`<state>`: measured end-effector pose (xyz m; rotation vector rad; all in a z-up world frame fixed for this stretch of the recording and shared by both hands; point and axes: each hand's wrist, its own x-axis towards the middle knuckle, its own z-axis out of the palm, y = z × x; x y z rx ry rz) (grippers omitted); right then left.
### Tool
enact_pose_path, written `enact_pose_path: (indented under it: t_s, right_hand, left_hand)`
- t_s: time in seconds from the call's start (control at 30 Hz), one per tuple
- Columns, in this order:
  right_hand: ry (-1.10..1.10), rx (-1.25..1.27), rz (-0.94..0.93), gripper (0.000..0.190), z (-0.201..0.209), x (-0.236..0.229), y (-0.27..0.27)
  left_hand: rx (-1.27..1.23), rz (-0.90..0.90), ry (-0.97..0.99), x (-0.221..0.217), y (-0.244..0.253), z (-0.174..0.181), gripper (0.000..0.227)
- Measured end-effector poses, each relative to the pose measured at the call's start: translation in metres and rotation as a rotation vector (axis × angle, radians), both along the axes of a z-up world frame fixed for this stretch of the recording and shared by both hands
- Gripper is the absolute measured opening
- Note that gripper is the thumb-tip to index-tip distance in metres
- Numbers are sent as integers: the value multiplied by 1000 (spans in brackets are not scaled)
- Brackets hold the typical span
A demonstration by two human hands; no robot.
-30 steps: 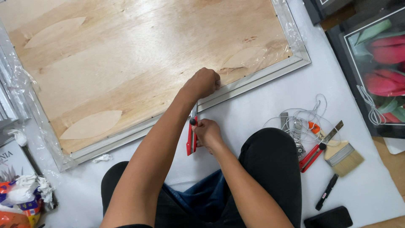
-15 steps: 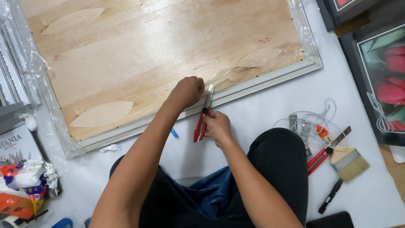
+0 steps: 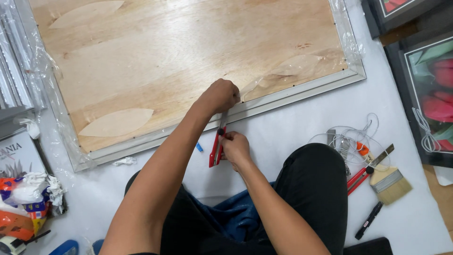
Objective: Wrapping a large picture frame in protective plastic film and trimming the edges
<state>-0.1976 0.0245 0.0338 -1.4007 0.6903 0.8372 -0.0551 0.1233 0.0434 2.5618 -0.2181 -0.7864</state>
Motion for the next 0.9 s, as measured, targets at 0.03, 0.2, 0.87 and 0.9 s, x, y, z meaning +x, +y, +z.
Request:
enact_pose_path:
  t_s: [0.03,0.2,0.87,0.9]
  right_hand:
    - [3,-28,-43,43,4,1,1]
    - [-16,-18,-104,42,6,10,8]
    - [-54,-32,197,35,-31,-46,65]
    - [-73,-77,165,37,-32,-47,62]
  left_hand:
    - [-5,3,14,0,2,5,16]
    - [7,-10,26,3,0,6,17]
    - [-20,-26,-32,-1,12,-24,27]
    - [-30,-19,-42,-8,17,-17,33]
